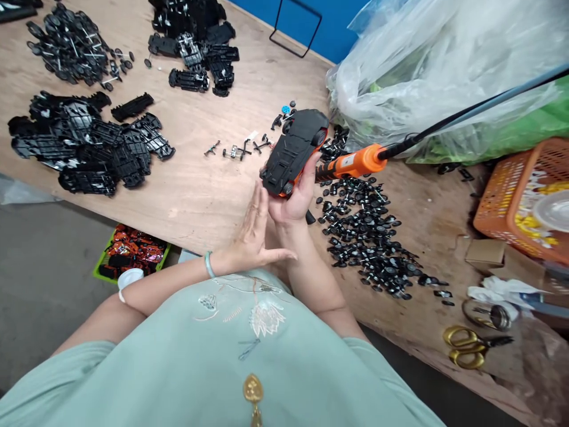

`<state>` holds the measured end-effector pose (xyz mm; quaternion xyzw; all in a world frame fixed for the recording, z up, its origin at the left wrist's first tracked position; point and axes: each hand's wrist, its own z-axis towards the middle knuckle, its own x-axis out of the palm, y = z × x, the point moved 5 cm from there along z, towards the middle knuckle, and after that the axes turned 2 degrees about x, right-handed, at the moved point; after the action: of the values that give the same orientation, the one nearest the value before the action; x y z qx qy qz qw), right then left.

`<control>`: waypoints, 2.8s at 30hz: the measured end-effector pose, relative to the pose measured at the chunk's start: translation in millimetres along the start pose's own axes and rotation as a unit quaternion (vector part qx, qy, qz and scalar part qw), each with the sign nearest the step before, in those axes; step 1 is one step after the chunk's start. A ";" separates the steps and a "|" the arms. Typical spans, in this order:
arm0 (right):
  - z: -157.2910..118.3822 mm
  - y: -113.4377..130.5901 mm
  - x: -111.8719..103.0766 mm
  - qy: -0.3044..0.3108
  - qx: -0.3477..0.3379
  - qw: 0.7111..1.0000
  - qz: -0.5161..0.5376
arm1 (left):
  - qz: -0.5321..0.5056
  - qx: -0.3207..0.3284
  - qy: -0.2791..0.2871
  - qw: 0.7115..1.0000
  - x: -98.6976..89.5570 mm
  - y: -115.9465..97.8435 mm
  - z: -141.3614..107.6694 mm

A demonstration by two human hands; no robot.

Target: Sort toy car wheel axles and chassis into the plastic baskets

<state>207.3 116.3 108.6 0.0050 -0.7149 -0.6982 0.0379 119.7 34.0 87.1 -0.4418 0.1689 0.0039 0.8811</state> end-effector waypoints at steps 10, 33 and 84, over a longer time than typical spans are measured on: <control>-18.8 -1.4 21.7 -0.069 -0.017 0.995 0.064 | -0.003 0.011 -0.043 0.999 -20.9 4.3 37.7; -22.5 -21.1 16.9 -0.005 0.026 0.998 -0.058 | -0.119 -0.220 -0.187 0.950 -23.9 25.7 12.0; -121.9 -6.8 -2.6 0.184 -0.075 0.938 -0.284 | -0.137 -0.250 0.171 0.943 -47.8 13.5 -54.8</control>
<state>217.0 -5.3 104.3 0.3334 -0.6101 -0.7181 -0.0306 56.4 6.3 60.8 -0.6606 0.2484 -0.1503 0.6923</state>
